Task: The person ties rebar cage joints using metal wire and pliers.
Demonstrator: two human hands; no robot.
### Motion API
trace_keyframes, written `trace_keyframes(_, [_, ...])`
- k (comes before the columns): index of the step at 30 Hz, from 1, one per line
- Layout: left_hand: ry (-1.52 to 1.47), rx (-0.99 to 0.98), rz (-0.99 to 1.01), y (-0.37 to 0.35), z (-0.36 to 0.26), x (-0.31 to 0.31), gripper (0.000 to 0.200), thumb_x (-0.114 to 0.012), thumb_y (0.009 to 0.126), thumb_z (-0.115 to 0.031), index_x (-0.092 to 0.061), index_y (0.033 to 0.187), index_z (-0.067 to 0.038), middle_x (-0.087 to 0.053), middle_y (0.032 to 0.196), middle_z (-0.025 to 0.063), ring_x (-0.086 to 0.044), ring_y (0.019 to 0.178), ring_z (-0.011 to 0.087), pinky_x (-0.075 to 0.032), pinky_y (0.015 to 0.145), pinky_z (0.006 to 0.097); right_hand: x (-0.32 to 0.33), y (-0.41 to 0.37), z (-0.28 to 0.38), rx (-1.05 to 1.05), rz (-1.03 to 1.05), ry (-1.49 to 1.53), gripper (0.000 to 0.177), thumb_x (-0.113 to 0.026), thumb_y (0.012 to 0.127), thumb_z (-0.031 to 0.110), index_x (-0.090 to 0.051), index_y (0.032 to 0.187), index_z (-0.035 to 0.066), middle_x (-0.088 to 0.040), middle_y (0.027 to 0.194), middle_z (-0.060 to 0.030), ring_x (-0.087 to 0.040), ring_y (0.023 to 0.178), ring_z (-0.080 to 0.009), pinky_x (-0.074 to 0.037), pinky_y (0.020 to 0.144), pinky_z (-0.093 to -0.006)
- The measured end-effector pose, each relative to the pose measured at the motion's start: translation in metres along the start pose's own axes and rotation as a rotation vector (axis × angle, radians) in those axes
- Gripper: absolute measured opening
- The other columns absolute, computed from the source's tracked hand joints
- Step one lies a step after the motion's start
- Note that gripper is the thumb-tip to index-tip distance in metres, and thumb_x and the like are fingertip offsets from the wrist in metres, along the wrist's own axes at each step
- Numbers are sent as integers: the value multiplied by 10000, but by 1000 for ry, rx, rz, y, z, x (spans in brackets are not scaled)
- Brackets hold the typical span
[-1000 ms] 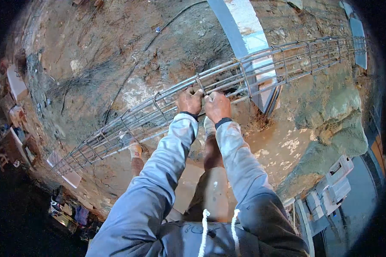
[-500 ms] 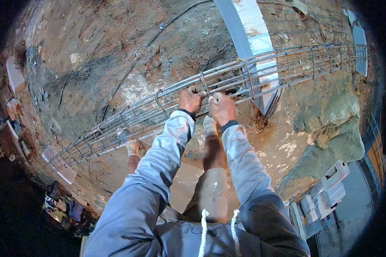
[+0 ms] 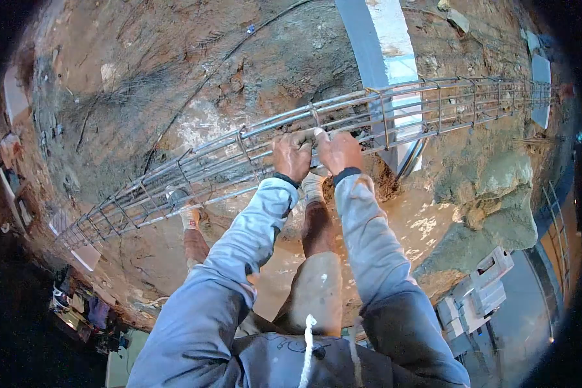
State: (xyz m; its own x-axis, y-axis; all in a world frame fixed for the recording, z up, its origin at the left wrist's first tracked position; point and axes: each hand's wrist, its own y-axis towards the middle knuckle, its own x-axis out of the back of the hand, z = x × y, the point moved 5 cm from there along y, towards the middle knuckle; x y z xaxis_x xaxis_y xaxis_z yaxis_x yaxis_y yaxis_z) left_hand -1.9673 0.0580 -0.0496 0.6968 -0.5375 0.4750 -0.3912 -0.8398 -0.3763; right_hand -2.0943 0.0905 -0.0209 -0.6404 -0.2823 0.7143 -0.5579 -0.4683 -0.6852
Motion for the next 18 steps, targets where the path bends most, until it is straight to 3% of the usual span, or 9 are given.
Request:
trace_keyframes(4, [-14, 32, 18, 0, 0, 3, 269, -546, 740, -137, -676, 957, -45, -656, 909, 182, -628, 835, 330, -488, 758, 368, -6, 12, -7, 30, 99, 58, 572, -490, 806, 497, -662, 778, -48, -616, 840, -285, -600, 832, -433, -470, 761, -478])
trace_keyframes(6, [-80, 151, 34, -1, 6, -1, 261, -568, 685, -113, -678, 921, -90, -640, 841, 196, -592, 816, 372, -425, 792, 463, -12, 19, -6, 56, 98, -102, 604, -478, 806, 519, -665, 776, -54, -621, 839, -278, -602, 829, -433, -471, 764, -475])
trace_keyframes(7, [-99, 127, 8, -1, 9, -4, 230, -577, 674, -119, -672, 880, -81, -634, 827, 208, -589, 796, 390, -433, 766, 466, -11, 19, -5, 36, 128, -125, 623, -479, 804, 533, -660, 805, -63, -621, 879, -278, -597, 863, -428, -465, 784, -466])
trace_keyframes(8, [-109, 128, 3, -1, 12, -5, 230, -577, 674, -119, -672, 880, -81, -634, 827, 208, -589, 796, 390, -433, 766, 466, -8, 17, -3, 39, 124, -135, 623, -479, 804, 533, -660, 805, -63, -621, 879, -278, -597, 863, -428, -465, 784, -466])
trace_keyframes(10, [19, 210, 102, 0, 16, -9, 248, -575, 737, -81, -683, 960, -82, -667, 857, 154, -649, 797, 290, -498, 720, 355, -1, 12, 5, -14, 155, -118, 636, -483, 802, 545, -653, 855, -66, -608, 941, -292, -584, 923, -420, -456, 817, -454])
trace_keyframes(12, [-40, 221, 114, -5, 13, -8, 240, -596, 740, -74, -645, 972, -37, -670, 856, 150, -649, 800, 291, -500, 716, 359, 4, 8, 15, -45, 219, -183, 634, -492, 804, 542, -643, 917, -63, -598, 1002, -289, -574, 979, -401, -449, 852, -442])
trace_keyframes(14, [-243, 246, -23, -6, 10, 1, 268, -613, 729, -61, -581, 989, -6, -668, 866, 157, -646, 815, 303, -500, 716, 366, 9, 6, 22, -110, 160, -271, 603, -503, 809, 520, -643, 950, -49, -603, 1029, -269, -578, 999, -385, -451, 867, -437])
trace_keyframes(18, [-93, 376, 87, 1, 8, 2, 301, -617, 715, -78, -542, 998, -7, -663, 899, 164, -624, 868, 348, -486, 753, 405, 7, 12, 32, -92, 244, -366, 525, -515, 818, 471, -650, 988, -6, -593, 1091, -243, -574, 1028, -366, -458, 871, -430])
